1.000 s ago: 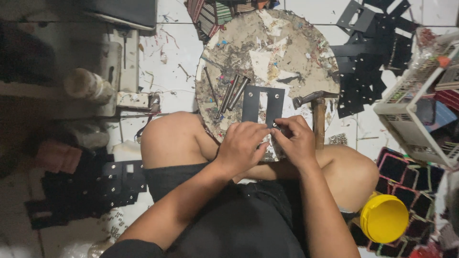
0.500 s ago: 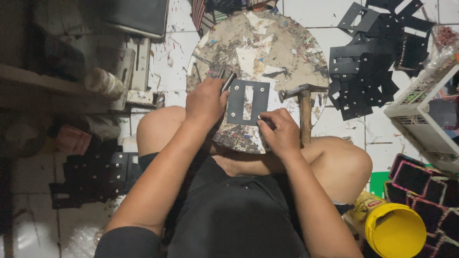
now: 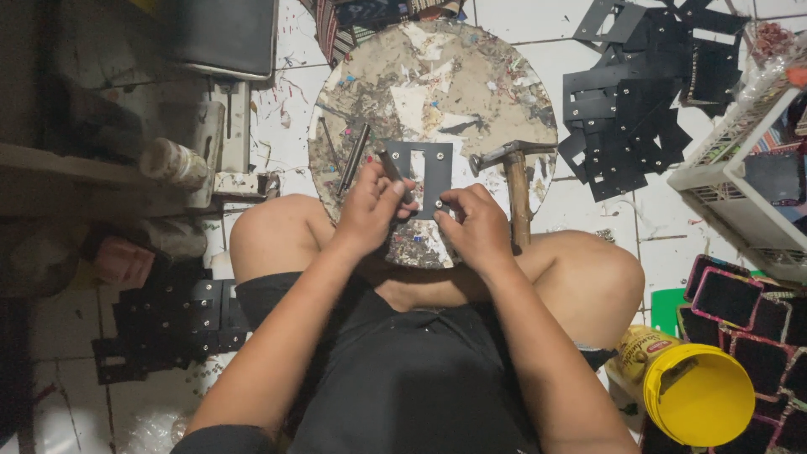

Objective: Attaching metal plates and rivets to small leather components using scissors and a hammer

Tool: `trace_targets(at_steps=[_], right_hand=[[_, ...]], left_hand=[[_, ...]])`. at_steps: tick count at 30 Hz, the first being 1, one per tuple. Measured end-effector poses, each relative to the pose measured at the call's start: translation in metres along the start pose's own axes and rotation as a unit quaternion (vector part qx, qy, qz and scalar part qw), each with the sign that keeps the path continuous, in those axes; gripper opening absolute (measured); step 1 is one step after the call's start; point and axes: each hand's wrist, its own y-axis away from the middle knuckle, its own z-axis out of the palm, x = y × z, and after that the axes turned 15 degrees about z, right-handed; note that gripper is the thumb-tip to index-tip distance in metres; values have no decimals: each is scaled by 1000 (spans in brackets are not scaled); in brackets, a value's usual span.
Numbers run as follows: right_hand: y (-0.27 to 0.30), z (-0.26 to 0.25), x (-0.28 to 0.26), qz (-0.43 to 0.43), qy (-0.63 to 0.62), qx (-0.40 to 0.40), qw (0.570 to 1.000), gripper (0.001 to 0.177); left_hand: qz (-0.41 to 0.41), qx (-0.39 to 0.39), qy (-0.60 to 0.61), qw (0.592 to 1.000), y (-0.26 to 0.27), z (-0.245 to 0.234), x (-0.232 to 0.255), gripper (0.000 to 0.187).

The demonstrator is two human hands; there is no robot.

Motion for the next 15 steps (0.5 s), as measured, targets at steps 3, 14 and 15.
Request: trace_targets(at_steps=[3,14,15], right_hand=[[1,2,0,-2,6,7,1000,24],[-1,2,-3,3,10,12,1000,19],[-1,2,-4,2,8,13,1000,19]], left_hand=[[37,-3,1,999,5,11,0,36],[140,-20,-170,975,5,21,7,24],[154,-25,-174,972,4,21,7,25]])
